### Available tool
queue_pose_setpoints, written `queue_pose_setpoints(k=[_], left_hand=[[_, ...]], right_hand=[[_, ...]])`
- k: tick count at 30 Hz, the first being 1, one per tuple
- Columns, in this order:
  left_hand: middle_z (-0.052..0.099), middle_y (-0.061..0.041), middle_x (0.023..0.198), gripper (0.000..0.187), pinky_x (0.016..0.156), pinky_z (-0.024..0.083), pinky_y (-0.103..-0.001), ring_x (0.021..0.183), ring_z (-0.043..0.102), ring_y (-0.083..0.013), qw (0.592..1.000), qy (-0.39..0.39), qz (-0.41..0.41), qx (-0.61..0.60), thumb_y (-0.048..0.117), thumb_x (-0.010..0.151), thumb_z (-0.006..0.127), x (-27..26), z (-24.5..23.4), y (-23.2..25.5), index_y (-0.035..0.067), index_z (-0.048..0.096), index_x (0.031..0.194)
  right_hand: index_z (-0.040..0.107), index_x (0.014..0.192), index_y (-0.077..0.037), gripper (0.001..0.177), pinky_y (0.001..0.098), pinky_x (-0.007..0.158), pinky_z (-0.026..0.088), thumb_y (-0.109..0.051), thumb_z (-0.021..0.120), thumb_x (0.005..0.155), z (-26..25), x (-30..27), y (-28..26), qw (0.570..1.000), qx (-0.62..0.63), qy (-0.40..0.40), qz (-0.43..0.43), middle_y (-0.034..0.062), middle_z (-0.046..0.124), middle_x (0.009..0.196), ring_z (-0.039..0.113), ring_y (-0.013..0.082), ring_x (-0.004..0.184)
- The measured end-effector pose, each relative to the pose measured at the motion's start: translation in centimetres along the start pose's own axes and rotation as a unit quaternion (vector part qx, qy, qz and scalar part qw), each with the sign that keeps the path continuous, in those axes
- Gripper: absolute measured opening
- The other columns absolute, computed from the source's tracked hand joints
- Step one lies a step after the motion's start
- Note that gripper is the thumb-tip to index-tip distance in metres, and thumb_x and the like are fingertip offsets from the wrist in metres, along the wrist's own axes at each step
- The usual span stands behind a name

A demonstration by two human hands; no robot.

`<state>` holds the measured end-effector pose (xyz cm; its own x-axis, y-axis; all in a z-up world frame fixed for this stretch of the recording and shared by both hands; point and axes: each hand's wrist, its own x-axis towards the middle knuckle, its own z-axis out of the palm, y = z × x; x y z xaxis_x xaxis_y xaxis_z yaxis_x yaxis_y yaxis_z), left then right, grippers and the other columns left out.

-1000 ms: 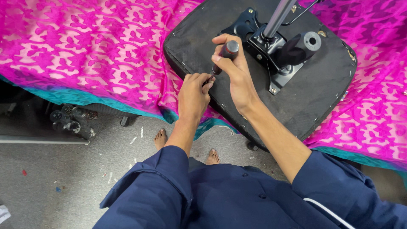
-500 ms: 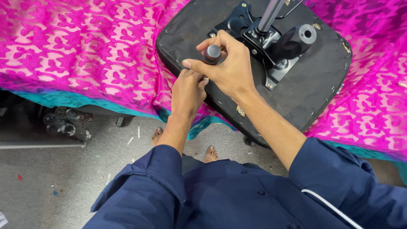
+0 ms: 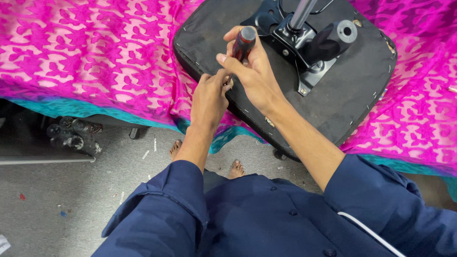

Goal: The person uses a screwdriver to tighten screws on the underside of an overturned chair seat. They manipulate the screwdriver with both hands to secure the metal base to the seat.

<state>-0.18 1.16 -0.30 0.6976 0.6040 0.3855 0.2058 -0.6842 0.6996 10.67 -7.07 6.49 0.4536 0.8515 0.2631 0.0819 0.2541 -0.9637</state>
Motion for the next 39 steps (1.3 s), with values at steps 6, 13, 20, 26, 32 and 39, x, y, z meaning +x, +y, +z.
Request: queue_pose_setpoints(k=[6, 13, 20, 26, 32, 39], left_hand=[[0.07, -0.016, 0.094, 0.021, 0.082, 0.052, -0.047, 0.095, 0.063, -0.0355, 1.0, -0.014, -0.023, 0.01, 0.0, 0.09, 0.067, -0.2, -0.4, 0.3, 0.006, 0.066, 0.11], [0.072, -0.014, 0.087, 0.018, 0.078, 0.051, -0.046, 0.086, 0.062, -0.0343, 0.999, -0.012, -0.038, -0.024, 0.012, 0.086, 0.075, 0.0, -0.7, 0.7, 0.004, 0.072, 0.102], [0.069, -0.012, 0.089, 0.016, 0.078, 0.051, -0.045, 0.089, 0.062, -0.0337, 1.0, 0.027, -0.002, 0.001, 0.019, 0.091, 0.075, 0.1, 0.0, 0.4, 0.005, 0.077, 0.099], [0.065, -0.014, 0.087, 0.018, 0.079, 0.05, -0.045, 0.089, 0.061, -0.0332, 0.999, 0.015, -0.03, 0.02, 0.02, 0.091, 0.073, 0.2, 0.4, 0.3, 0.005, 0.077, 0.1], [0.066, -0.014, 0.09, 0.014, 0.081, 0.049, -0.045, 0.092, 0.06, -0.034, 1.0, 0.006, -0.016, 0.02, 0.014, 0.093, 0.071, 0.2, 0.2, 0.0, 0.002, 0.075, 0.096], [0.067, -0.012, 0.093, 0.014, 0.081, 0.05, -0.044, 0.091, 0.06, -0.0334, 1.0, 0.007, -0.019, 0.017, 0.014, 0.095, 0.069, 0.0, 0.5, 0.0, 0.001, 0.074, 0.099]], right_hand=[[0.059, 0.132, -0.008, 0.03, 0.0313, 0.106, 0.05, -0.021, 0.068, 0.107, 0.2, -0.7, -0.2, 0.998, -0.057, -0.022, -0.003, 0.0, 0.059, 0.119, 0.057, 0.01, 0.115], [0.067, 0.112, -0.007, 0.028, 0.0338, 0.093, 0.055, -0.027, 0.076, 0.096, 0.1, -0.9, -0.8, 0.982, -0.181, 0.047, -0.005, -0.0004, 0.073, 0.102, 0.07, 0.01, 0.097], [0.068, 0.101, -0.005, 0.029, 0.0309, 0.084, 0.063, -0.029, 0.082, 0.093, -0.6, -1.2, -1.3, 0.969, -0.228, 0.097, 0.005, 0.0022, 0.072, 0.089, 0.069, 0.0086, 0.084], [0.068, 0.112, -0.006, 0.029, 0.033, 0.09, 0.062, -0.023, 0.081, 0.092, -0.8, -1.7, -1.9, 0.971, -0.222, 0.087, 0.021, 0.0038, 0.075, 0.1, 0.073, 0.0118, 0.096], [0.049, 0.146, -0.013, 0.052, 0.0383, 0.112, 0.054, -0.009, 0.071, 0.099, -0.6, -2.7, -3.0, 0.987, -0.149, 0.028, -0.044, 0.0082, 0.072, 0.129, 0.07, 0.0186, 0.124], [0.047, 0.151, -0.016, 0.056, 0.0399, 0.115, 0.05, -0.005, 0.067, 0.1, -0.8, -2.8, -4.0, 0.977, -0.204, -0.015, -0.058, 0.0073, 0.074, 0.125, 0.072, 0.0197, 0.121]])
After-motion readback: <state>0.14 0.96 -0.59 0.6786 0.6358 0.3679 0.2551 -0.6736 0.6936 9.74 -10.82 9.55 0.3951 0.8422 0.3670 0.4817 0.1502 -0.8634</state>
